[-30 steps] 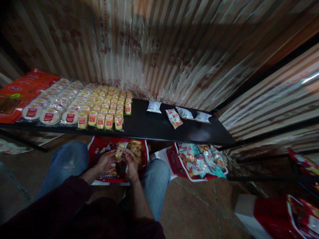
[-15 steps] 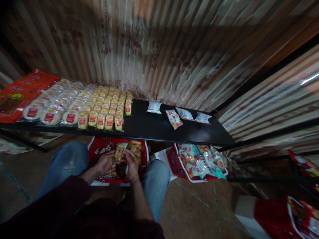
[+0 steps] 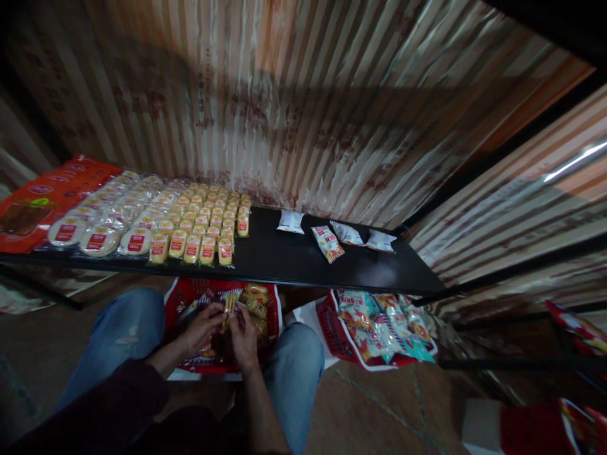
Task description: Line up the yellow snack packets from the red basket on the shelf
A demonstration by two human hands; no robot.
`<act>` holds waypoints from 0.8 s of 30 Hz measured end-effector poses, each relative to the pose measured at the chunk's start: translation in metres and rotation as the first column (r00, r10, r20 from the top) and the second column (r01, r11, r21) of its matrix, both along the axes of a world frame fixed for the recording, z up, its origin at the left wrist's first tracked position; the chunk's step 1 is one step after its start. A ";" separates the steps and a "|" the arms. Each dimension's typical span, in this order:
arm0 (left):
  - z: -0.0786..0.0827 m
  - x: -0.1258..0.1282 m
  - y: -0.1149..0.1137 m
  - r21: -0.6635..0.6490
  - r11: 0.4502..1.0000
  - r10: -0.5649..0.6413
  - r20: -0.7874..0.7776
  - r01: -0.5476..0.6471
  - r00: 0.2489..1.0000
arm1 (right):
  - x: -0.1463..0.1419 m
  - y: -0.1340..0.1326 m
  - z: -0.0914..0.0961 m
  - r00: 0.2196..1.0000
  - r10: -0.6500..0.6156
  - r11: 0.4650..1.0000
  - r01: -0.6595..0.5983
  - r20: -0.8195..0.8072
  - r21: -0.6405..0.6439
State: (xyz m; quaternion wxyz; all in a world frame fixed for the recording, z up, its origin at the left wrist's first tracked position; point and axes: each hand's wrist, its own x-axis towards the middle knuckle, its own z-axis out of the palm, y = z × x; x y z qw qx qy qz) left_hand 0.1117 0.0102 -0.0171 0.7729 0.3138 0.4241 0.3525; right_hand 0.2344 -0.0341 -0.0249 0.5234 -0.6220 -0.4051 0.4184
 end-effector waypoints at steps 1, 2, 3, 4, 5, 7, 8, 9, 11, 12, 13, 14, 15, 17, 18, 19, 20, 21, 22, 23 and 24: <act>0.000 0.000 0.000 0.020 1.000 0.003 -0.011 -0.003 1.000 | 0.000 0.000 0.002 0.999 0.019 1.000 -0.019 0.031 0.000; 0.000 0.000 -0.001 0.038 0.999 0.000 -0.022 0.001 1.000 | 0.000 -0.001 0.003 0.998 0.035 0.999 -0.035 0.061 0.000; 0.000 0.000 -0.001 0.052 0.999 -0.007 -0.033 0.009 0.999 | 0.000 -0.001 0.005 0.995 0.049 0.999 -0.049 0.086 -0.002; 0.000 0.000 -0.001 0.063 0.998 -0.015 -0.044 0.018 0.999 | 0.001 -0.002 0.006 0.993 0.059 0.998 -0.059 0.106 -0.006; -0.001 0.001 -0.001 0.071 0.997 -0.021 -0.054 0.024 0.998 | 0.001 -0.002 0.007 0.991 0.056 0.998 -0.056 0.124 -0.009; -0.001 0.001 -0.001 0.080 0.997 -0.008 -0.084 0.015 0.996 | 0.002 -0.002 0.005 0.986 0.010 1.000 -0.010 0.168 -0.006; -0.001 0.001 -0.001 0.084 0.996 0.008 -0.100 0.001 0.995 | 0.002 -0.002 0.003 0.981 -0.021 1.000 0.022 0.191 -0.004; -0.001 0.001 0.000 0.091 0.996 0.024 -0.114 -0.013 0.993 | 0.003 -0.002 0.001 0.978 -0.048 0.999 0.050 0.205 -0.003; 0.001 0.000 0.001 0.110 0.994 0.035 -0.129 -0.021 0.991 | 0.005 -0.002 -0.004 0.978 -0.090 0.996 0.094 0.190 -0.009; 0.003 0.000 0.001 0.123 0.992 0.030 -0.133 -0.014 0.991 | 0.005 -0.002 -0.006 0.980 -0.106 0.994 0.110 0.165 -0.014; 0.004 0.000 0.002 0.140 0.990 0.022 -0.136 -0.003 0.990 | 0.006 -0.001 -0.007 0.983 -0.125 0.992 0.128 0.138 -0.019; 0.006 0.000 0.002 0.158 0.987 0.010 -0.140 0.012 0.990 | 0.007 -0.001 -0.008 0.983 -0.147 0.988 0.151 0.114 -0.023; 0.008 0.000 0.002 0.175 0.984 0.004 -0.145 0.021 0.989 | 0.007 -0.001 -0.009 0.981 -0.170 0.985 0.173 0.093 -0.026; 0.011 0.002 0.002 0.211 0.977 0.000 -0.154 0.032 0.988 | 0.007 -0.001 -0.008 0.978 -0.197 0.979 0.200 0.066 -0.030; 0.011 0.003 0.002 0.225 0.974 -0.003 -0.159 0.039 0.987 | 0.007 -0.001 -0.007 0.976 -0.208 0.977 0.210 0.062 -0.030; 0.012 0.004 0.002 0.234 0.971 -0.008 -0.165 0.047 0.986 | 0.007 -0.001 -0.006 0.974 -0.219 0.975 0.221 0.065 -0.027; 0.012 0.005 0.001 0.241 0.969 -0.013 -0.172 0.055 0.985 | 0.007 -0.001 -0.005 0.971 -0.228 0.973 0.230 0.072 -0.021; 0.013 0.006 0.001 0.248 0.967 -0.018 -0.178 0.063 0.984 | 0.007 0.000 -0.004 0.968 -0.236 0.971 0.238 0.085 -0.015; 0.014 0.008 0.000 0.258 0.964 -0.022 -0.182 0.070 0.983 | 0.008 0.000 -0.003 0.964 -0.247 0.969 0.249 0.099 -0.007; 0.016 0.009 0.000 0.274 0.959 -0.021 -0.184 0.071 0.983 | 0.008 0.001 -0.001 0.961 -0.254 0.967 0.256 0.114 -0.001; 0.018 0.010 0.000 0.298 0.952 -0.014 -0.182 0.069 0.983 | 0.008 0.001 0.001 0.957 -0.260 0.965 0.261 0.126 0.005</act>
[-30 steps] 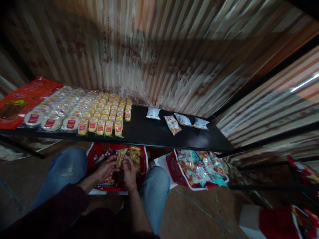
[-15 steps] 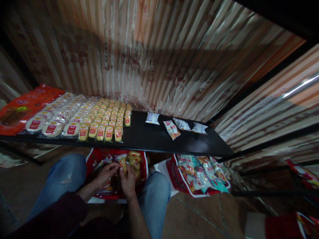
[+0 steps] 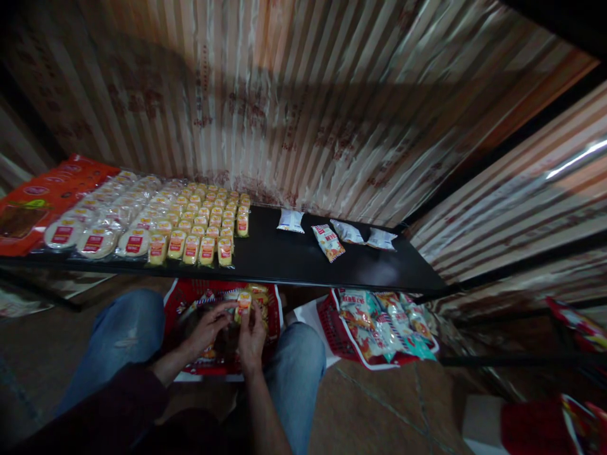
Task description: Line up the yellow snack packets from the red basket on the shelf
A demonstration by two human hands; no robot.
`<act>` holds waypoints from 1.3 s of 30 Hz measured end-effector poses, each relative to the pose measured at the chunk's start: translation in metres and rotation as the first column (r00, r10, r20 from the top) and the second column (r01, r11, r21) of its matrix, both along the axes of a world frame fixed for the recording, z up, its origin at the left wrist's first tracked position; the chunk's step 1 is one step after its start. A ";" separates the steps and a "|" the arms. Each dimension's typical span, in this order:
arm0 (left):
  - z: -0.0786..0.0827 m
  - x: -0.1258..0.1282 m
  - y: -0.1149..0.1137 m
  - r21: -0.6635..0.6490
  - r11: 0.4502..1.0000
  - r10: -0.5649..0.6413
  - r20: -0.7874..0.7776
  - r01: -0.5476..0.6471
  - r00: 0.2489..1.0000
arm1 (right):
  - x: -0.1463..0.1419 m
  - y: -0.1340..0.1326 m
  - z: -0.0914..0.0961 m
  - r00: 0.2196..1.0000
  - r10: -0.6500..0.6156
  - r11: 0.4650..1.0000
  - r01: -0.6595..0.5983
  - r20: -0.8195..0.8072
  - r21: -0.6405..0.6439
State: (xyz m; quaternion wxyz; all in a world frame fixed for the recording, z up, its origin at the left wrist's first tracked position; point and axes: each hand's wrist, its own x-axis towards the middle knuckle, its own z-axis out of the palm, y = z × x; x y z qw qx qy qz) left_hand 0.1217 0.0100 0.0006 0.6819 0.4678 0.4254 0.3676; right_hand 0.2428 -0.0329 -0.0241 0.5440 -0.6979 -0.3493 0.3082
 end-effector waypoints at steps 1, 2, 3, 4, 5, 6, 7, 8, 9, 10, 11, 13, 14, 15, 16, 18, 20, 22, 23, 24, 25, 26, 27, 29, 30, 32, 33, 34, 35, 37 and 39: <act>0.003 0.001 0.000 0.032 0.999 0.004 0.006 -0.004 1.000 | 0.000 0.001 0.002 1.000 -0.004 1.000 0.004 0.010 0.006; 0.006 0.003 0.000 0.067 0.998 0.008 0.013 -0.009 1.000 | 0.001 0.002 0.005 1.000 -0.009 1.000 0.008 0.019 0.015; 0.009 0.004 0.001 0.104 0.995 0.010 0.020 -0.012 1.000 | 0.002 0.003 0.007 1.000 -0.012 1.000 0.011 0.028 0.027; 0.012 0.005 0.001 0.139 0.990 0.013 0.023 -0.016 1.000 | 0.002 0.004 0.010 0.999 -0.011 0.999 0.009 0.036 0.040; 0.016 0.007 0.002 0.173 0.985 0.012 0.021 -0.016 1.000 | 0.003 0.006 0.013 0.999 -0.011 0.999 0.009 0.041 0.051; 0.019 0.008 0.003 0.205 0.979 0.012 0.015 -0.015 1.000 | 0.004 0.007 0.015 0.999 -0.010 0.998 0.008 0.044 0.058; 0.022 0.010 0.004 0.234 0.972 0.014 0.006 -0.015 1.000 | 0.004 0.009 0.018 0.999 -0.010 0.998 0.007 0.047 0.063; 0.025 0.011 0.005 0.261 0.965 0.016 -0.004 -0.014 1.000 | 0.005 0.011 0.021 0.999 -0.011 0.998 0.008 0.050 0.066; 0.028 0.013 0.006 0.284 0.959 0.021 -0.011 -0.017 1.000 | 0.006 0.013 0.024 0.998 -0.012 0.997 0.008 0.056 0.073; 0.031 0.014 0.007 0.303 0.953 0.026 -0.015 -0.021 1.000 | 0.007 0.015 0.027 0.998 -0.014 0.997 0.008 0.065 0.081; 0.034 0.016 0.009 0.318 0.948 0.030 -0.017 -0.023 0.999 | 0.008 0.017 0.030 0.997 -0.012 0.996 0.005 0.078 0.091; 0.041 0.020 0.011 0.337 0.941 0.037 -0.020 -0.028 0.999 | 0.011 0.023 0.037 0.994 -0.006 0.994 -0.005 0.111 0.106; 0.044 0.021 0.013 0.342 0.939 0.044 -0.022 -0.034 0.999 | 0.013 0.027 0.041 0.992 0.000 0.994 -0.013 0.125 0.110; 0.047 0.024 0.016 0.348 0.937 0.054 -0.026 -0.042 0.998 | 0.014 0.031 0.044 0.991 0.004 0.993 -0.020 0.136 0.114; 0.051 0.026 0.019 0.356 0.933 0.067 -0.031 -0.051 0.997 | 0.016 0.036 0.048 0.989 0.009 0.992 -0.027 0.148 0.120; 0.056 0.031 0.027 0.378 0.923 0.099 -0.040 -0.077 0.994 | 0.019 0.048 0.055 0.983 0.009 0.990 -0.035 0.185 0.138; 0.060 0.037 0.038 0.389 0.914 0.139 -0.039 -0.113 0.990 | 0.022 0.060 0.061 0.972 0.007 0.987 -0.044 0.234 0.155; 0.064 0.042 0.050 0.380 0.912 0.181 -0.029 -0.156 0.983 | 0.024 0.074 0.065 0.962 0.002 0.983 -0.052 0.274 0.175; 0.066 0.045 0.056 0.375 0.910 0.199 -0.024 -0.176 0.980 | 0.025 0.081 0.066 0.959 -0.001 0.981 -0.055 0.284 0.187; 0.068 0.047 0.062 0.374 0.908 0.214 -0.022 -0.191 0.977 | 0.026 0.088 0.066 0.958 -0.003 0.978 -0.058 0.288 0.202; 0.070 0.049 0.067 0.375 0.905 0.226 -0.022 -0.202 0.974 | 0.027 0.095 0.066 0.957 -0.005 0.974 -0.061 0.290 0.216; 0.072 0.051 0.072 0.374 0.903 0.237 -0.023 -0.211 0.971 | 0.028 0.102 0.066 0.958 -0.007 0.972 -0.061 0.286 0.229; 0.074 0.053 0.077 0.371 0.902 0.249 -0.025 -0.222 0.968 | 0.029 0.109 0.065 0.961 -0.008 0.969 -0.060 0.276 0.238; 0.077 0.057 0.086 0.358 0.902 0.270 -0.028 -0.243 0.962 | 0.031 0.122 0.063 0.971 -0.002 0.966 -0.060 0.240 0.252; 0.078 0.058 0.090 0.350 0.902 0.280 -0.028 -0.253 0.960 | 0.032 0.129 0.062 0.975 0.000 0.965 -0.059 0.222 0.256; 0.080 0.062 0.098 0.346 0.901 0.290 -0.027 -0.263 0.957 | 0.034 0.141 0.059 0.980 0.013 0.965 -0.064 0.197 0.255; 0.080 0.064 0.101 0.347 0.901 0.291 -0.034 -0.262 0.956 | 0.036 0.146 0.058 0.982 0.019 0.966 -0.067 0.190 0.250; 0.081 0.066 0.105 0.351 0.901 0.292 -0.052 -0.257 0.955 | 0.037 0.150 0.058 0.983 0.023 0.968 -0.068 0.183 0.243; 0.082 0.068 0.108 0.360 0.900 0.292 -0.082 -0.245 0.953 | 0.038 0.154 0.057 0.985 0.026 0.970 -0.066 0.170 0.234; 0.085 0.070 0.112 0.380 0.901 0.288 -0.158 -0.210 0.945 | 0.040 0.161 0.057 0.989 0.037 0.975 -0.067 0.144 0.211; 0.089 0.073 0.115 0.396 0.904 0.275 -0.245 -0.163 0.930 | 0.043 0.167 0.057 0.991 0.050 0.981 -0.073 0.127 0.182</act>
